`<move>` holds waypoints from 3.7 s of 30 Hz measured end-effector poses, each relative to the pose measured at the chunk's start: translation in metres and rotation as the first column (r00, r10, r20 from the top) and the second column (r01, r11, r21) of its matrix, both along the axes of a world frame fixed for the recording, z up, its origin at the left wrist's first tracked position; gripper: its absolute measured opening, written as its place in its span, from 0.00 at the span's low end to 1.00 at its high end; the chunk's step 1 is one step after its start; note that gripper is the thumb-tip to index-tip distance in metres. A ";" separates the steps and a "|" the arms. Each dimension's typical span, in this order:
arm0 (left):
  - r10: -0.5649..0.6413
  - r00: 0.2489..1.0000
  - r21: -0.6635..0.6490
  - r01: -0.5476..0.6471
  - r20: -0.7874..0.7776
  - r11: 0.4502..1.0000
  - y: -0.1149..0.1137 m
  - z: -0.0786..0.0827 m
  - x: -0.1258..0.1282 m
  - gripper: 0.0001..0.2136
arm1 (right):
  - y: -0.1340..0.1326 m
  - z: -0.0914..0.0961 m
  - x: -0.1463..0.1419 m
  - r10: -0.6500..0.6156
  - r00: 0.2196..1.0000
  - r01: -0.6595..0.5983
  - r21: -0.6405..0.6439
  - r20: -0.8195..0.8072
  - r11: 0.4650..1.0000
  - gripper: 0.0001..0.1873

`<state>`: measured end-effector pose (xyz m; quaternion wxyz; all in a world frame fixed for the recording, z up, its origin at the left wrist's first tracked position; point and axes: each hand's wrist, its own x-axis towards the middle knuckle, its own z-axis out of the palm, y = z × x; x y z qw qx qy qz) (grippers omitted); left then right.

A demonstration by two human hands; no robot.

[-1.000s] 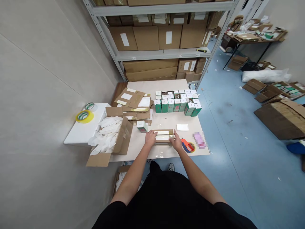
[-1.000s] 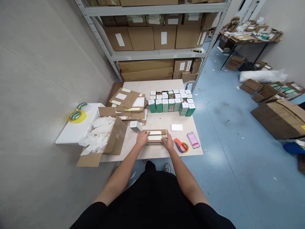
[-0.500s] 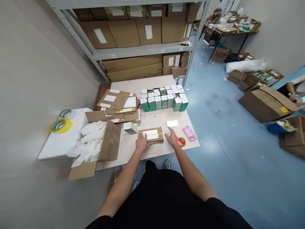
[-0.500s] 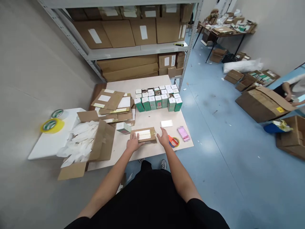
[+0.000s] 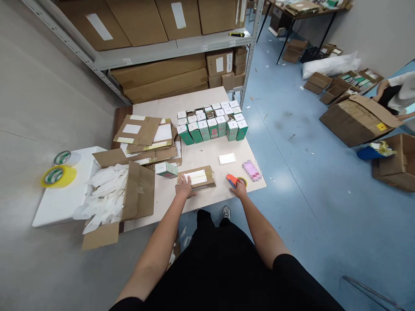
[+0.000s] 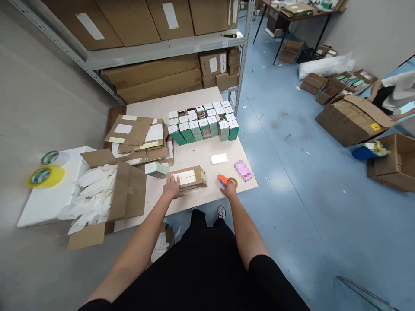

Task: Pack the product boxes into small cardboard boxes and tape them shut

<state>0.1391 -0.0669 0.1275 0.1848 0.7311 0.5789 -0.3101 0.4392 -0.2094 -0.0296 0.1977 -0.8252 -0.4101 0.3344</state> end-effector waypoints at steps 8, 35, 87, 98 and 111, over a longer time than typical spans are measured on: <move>0.025 0.998 -0.026 -0.024 0.060 0.999 0.011 -0.006 -0.004 0.53 | 0.031 0.002 0.005 -0.059 0.995 0.058 0.012 0.077 0.998 0.13; 0.069 0.944 0.029 -0.083 0.322 0.996 -0.002 -0.006 -0.021 0.45 | 0.085 0.144 -0.107 0.415 0.739 -0.104 0.518 -0.531 0.849 0.25; 0.459 -0.740 -0.859 -0.501 0.491 0.111 -0.006 -0.008 -0.055 0.17 | 0.124 0.177 -0.096 0.624 0.750 -0.512 0.405 -0.219 0.757 0.27; 0.345 -0.742 -0.814 -0.563 0.575 0.144 -0.004 -0.024 -0.043 0.16 | 0.110 0.197 -0.093 0.498 0.865 -0.466 0.274 -0.058 0.842 0.23; 0.279 -0.726 -0.740 -0.669 0.629 -0.069 -0.007 -0.043 -0.070 0.14 | 0.153 0.189 -0.117 0.643 0.744 -0.664 0.099 0.182 0.741 0.19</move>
